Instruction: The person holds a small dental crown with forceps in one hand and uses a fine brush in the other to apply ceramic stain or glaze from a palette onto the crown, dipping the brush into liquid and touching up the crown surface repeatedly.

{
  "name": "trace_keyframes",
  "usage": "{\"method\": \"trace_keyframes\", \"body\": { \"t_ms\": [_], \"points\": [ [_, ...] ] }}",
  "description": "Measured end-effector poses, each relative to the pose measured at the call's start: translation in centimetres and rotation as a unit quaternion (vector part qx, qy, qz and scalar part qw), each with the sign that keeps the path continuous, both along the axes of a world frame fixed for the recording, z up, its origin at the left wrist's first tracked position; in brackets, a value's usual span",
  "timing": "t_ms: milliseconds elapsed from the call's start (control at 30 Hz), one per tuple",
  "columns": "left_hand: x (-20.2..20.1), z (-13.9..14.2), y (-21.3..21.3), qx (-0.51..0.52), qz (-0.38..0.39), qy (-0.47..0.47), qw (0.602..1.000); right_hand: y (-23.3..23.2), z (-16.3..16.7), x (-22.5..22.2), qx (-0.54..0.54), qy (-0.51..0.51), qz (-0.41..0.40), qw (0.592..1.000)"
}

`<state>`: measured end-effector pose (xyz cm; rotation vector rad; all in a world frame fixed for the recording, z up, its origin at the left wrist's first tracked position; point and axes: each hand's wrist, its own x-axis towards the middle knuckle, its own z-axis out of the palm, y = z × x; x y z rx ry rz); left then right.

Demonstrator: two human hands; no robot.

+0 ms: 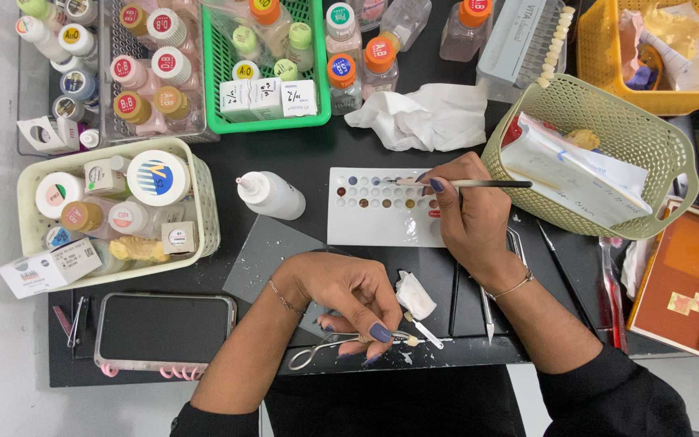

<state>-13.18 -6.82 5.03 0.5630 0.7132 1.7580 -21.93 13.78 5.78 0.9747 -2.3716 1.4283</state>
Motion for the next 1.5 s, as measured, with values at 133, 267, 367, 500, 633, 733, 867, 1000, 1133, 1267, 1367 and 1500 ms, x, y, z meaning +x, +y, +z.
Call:
{"method": "trace_keyframes", "body": {
  "t_ms": [133, 267, 367, 500, 633, 733, 867, 1000, 1133, 1267, 1367, 1500],
  "points": [
    [-0.1, 0.2, -0.4, -0.022, -0.020, 0.006, 1.000, -0.1, 0.0, 0.1, -0.009, 0.041, 0.003, 0.999],
    [-0.2, 0.2, -0.4, -0.016, -0.017, 0.002, 1.000, 0.0, 0.1, 0.1, -0.007, 0.028, 0.003, 1.000],
    [-0.2, 0.2, -0.3, -0.007, -0.018, -0.009, 1.000, 0.0, 0.2, 0.1, -0.003, 0.021, 0.002, 1.000],
    [-0.2, 0.1, -0.4, -0.013, -0.017, 0.002, 1.000, -0.1, 0.1, 0.1, -0.014, 0.016, -0.002, 1.000],
    [-0.2, 0.0, -0.5, -0.012, -0.015, 0.009, 1.000, -0.1, 0.1, 0.1, -0.001, 0.038, 0.001, 0.999],
    [-0.1, 0.0, -0.4, -0.016, -0.020, 0.006, 1.000, 0.0, 0.2, 0.1, 0.000, 0.030, 0.004, 1.000],
    [-0.2, -0.1, -0.5, -0.015, -0.022, 0.006, 1.000, 0.0, 0.0, 0.1, 0.001, 0.004, 0.000, 1.000],
    [-0.1, -0.1, -0.3, -0.005, -0.009, 0.000, 1.000, 0.2, -0.3, 0.2, -0.005, 0.029, 0.011, 0.999],
    [-0.3, 0.3, -0.4, -0.018, 0.000, 0.016, 1.000, 0.5, -0.5, 0.3, -0.096, 0.052, 0.016, 0.994],
    [0.2, 0.8, -0.3, -0.029, 0.073, 0.015, 0.997, 0.9, 0.1, 0.7, -0.196, 0.053, 0.038, 0.979],
    [0.7, 0.6, 0.8, -0.014, 0.234, -0.013, 0.972, 1.6, 1.3, 1.3, -0.220, -0.021, -0.059, 0.973],
    [1.3, 0.4, 2.0, -0.048, 0.432, 0.013, 0.901, 2.8, 3.0, 1.3, -0.379, -0.159, 0.046, 0.911]
  ]
}}
